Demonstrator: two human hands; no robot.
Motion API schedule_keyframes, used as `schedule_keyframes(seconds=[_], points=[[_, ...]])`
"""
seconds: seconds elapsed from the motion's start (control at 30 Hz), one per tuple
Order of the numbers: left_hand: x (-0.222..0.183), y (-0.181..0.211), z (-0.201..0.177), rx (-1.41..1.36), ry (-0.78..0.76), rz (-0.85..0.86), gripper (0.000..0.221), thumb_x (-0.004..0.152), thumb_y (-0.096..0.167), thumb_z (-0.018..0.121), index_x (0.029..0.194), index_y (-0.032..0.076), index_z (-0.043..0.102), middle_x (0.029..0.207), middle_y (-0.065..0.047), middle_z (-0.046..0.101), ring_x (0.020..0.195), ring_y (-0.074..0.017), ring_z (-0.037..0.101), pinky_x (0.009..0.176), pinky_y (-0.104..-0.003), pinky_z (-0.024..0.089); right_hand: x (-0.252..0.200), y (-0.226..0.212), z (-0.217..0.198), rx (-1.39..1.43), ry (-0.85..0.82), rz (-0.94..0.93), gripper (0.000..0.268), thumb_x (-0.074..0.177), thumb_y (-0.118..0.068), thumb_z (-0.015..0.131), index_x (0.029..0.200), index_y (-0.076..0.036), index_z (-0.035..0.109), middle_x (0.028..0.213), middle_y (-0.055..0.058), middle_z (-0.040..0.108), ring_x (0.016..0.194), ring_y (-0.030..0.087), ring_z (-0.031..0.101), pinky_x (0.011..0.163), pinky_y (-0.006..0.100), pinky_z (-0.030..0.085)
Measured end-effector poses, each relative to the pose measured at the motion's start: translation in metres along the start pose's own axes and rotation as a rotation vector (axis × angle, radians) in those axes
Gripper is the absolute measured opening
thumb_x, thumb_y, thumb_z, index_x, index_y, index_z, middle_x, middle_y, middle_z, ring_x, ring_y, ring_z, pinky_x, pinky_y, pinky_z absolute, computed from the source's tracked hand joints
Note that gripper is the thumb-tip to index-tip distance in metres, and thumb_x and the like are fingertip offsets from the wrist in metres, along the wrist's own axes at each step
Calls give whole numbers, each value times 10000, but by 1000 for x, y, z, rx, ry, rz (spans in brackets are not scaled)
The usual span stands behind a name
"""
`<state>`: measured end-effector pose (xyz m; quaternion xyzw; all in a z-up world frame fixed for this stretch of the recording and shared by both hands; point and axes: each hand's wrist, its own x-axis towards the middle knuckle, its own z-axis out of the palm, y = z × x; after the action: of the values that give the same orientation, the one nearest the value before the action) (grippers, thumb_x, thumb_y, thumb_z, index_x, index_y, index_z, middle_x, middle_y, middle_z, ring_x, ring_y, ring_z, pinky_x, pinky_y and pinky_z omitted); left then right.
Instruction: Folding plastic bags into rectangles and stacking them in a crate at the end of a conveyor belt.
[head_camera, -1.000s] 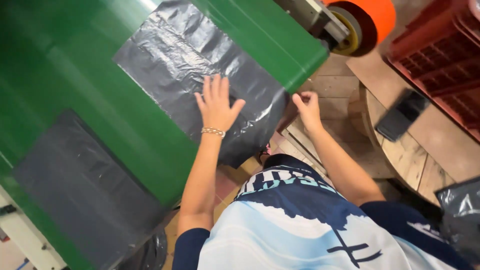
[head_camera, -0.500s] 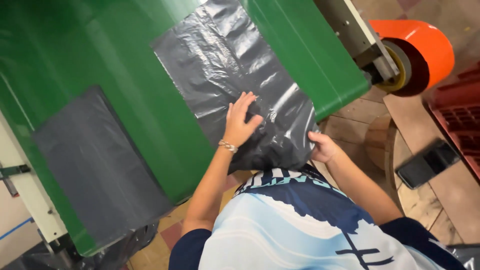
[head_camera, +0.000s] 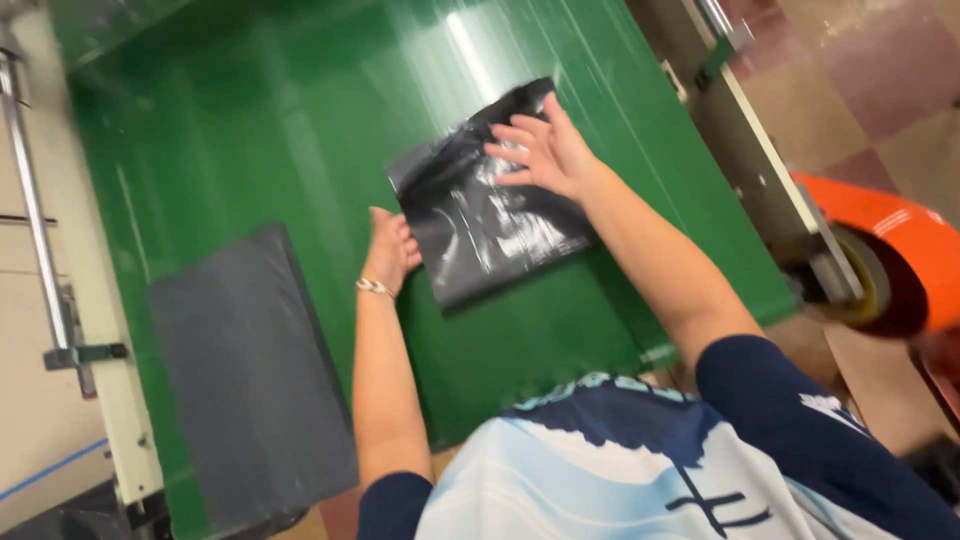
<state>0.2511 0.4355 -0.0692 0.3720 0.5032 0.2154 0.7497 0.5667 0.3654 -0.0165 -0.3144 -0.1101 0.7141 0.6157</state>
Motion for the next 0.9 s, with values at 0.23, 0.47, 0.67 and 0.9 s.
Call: schedule_keyframes(seconds=[0.23, 0.47, 0.67, 0.9], points=[[40, -25, 2, 787, 442, 279, 404, 843, 297, 639, 662, 138, 314, 618, 6, 357, 602, -167, 298, 591, -363, 305, 64, -39, -58, -1157, 342, -391, 334, 896, -169, 613, 1224, -108, 601, 1081, 16, 691, 950, 94, 630, 851, 253, 515], [10, -16, 27, 998, 550, 132, 330, 845, 365, 545, 738, 93, 394, 666, -108, 544, 637, -345, 480, 611, -480, 393, 124, -46, -84, -1979, 179, -376, 614, 763, -261, 811, 1286, -28, 588, 1206, 176, 574, 1062, 382, 486, 904, 483, 436], [-17, -5, 85, 1226, 582, 671, 353, 845, 349, 627, 1096, 100, 640, 1037, -95, 644, 913, -334, 609, 715, -494, 484, 158, -45, -78, -2212, 243, 233, 554, 725, -373, 793, 1140, -78, 573, 1052, 144, 681, 953, 393, 643, 714, 484, 491], [0, -16, 86, 40, 0, 45, 745, 863, 643, 279, 1344, 111, 482, 1334, -89, 631, 1156, -178, 640, 878, -320, 484, 42, -31, -36, -1992, 16, -598, 223, 704, -41, 663, 891, -121, 573, 868, 60, 637, 849, 337, 563, 722, 449, 404]])
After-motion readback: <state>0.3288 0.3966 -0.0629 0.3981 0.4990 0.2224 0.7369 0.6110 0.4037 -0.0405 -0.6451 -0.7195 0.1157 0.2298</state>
